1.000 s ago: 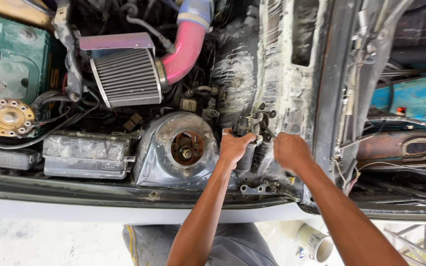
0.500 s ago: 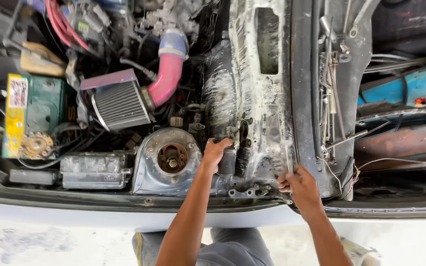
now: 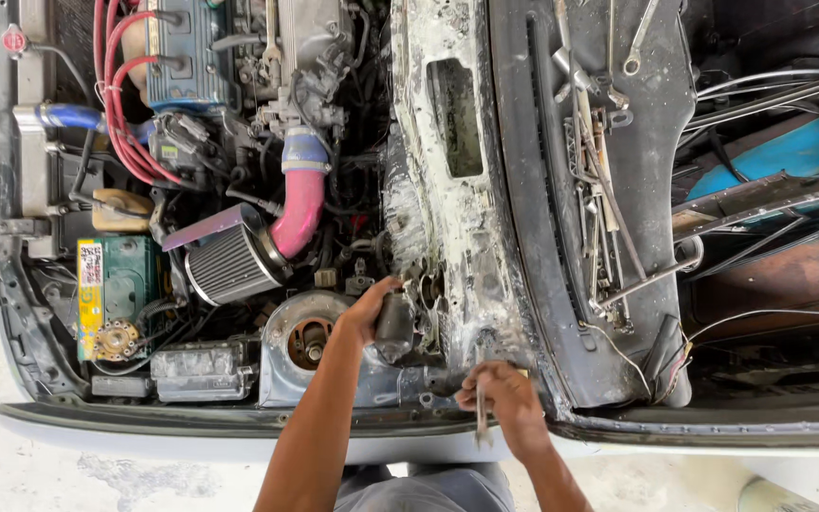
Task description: The person works on a car engine with the hood open, using a wrench to tighten bolts on a component near the firewall. They repeatedly adjust the part and use the wrench to secure it in place.
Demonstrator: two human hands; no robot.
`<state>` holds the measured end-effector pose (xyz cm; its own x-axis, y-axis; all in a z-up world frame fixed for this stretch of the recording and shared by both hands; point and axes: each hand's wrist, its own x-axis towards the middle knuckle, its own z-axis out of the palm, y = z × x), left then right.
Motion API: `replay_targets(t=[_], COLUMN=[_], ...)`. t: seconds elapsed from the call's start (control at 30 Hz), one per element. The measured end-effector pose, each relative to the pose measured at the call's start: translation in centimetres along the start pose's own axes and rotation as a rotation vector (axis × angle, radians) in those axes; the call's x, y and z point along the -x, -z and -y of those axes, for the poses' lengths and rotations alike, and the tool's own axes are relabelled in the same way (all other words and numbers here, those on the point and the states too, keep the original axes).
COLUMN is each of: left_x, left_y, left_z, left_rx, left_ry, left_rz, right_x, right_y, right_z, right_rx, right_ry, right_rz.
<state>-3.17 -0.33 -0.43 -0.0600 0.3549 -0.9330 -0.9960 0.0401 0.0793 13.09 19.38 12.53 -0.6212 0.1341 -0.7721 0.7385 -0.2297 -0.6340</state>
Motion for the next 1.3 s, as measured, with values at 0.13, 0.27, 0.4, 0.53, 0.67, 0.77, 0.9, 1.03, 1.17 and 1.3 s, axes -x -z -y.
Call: replay_targets(t=[0.13, 0.27, 0.4, 0.53, 0.67, 0.77, 0.9, 1.03, 1.17, 1.3], left_x=[-0.7, -0.1, -0.4, -1.4, -3.9, -4.2, 0.3, 1.6, 2.0, 3.8], left_y=[0.4, 0.3, 0.3, 0.9, 2.1, 2.1, -0.1, -0.6, -1.2, -2.3], left_z=[-0.7, -2.8, -4.1, -2.4, 0.2, 0.7, -1.7, -2.5, -1.9, -1.9], left_rx=[0.055, -0.016, -0.071, -0.045, 0.011, 0.02, -0.009, -0.021, -0.073, -0.155], left_ry=[0.013, 0.038, 0.091, 0.123, -0.029, -0.043, -0.077, -0.07, -0.137, -0.186], left_rz=[0.018, -0.028, -0.084, -0.044, -0.016, -0.017, -0.051, -0.083, -0.057, -0.077], right_x=[-2.8, -7.3, -8.5, -8.4, -7.8, -7.8, -9.5, -8.5, -9.6, -10.2], right_y=[-0.7, -1.5, -3.7, -5.3, -6.8, -7.1, -6.3, -7.4, -7.5, -6.8], right_z=[-1.5, -3.1, -0.8, -0.4, 0.6, 0.4, -2.5, -0.5, -0.5, -0.2], right_rx=[0.204, 0.504, 0.683, 0.624, 0.29, -0.05, -0.297, -0.402, -0.459, -0.436], right_ry=[-0.022, 0.214, 0.042, -0.069, -0.077, -0.166, -0.211, -0.227, -0.254, -0.292], right_rz=[0.046, 0.014, -0.102, -0.146, -0.179, -0.154, -0.158, -0.158, -0.177, -0.138])
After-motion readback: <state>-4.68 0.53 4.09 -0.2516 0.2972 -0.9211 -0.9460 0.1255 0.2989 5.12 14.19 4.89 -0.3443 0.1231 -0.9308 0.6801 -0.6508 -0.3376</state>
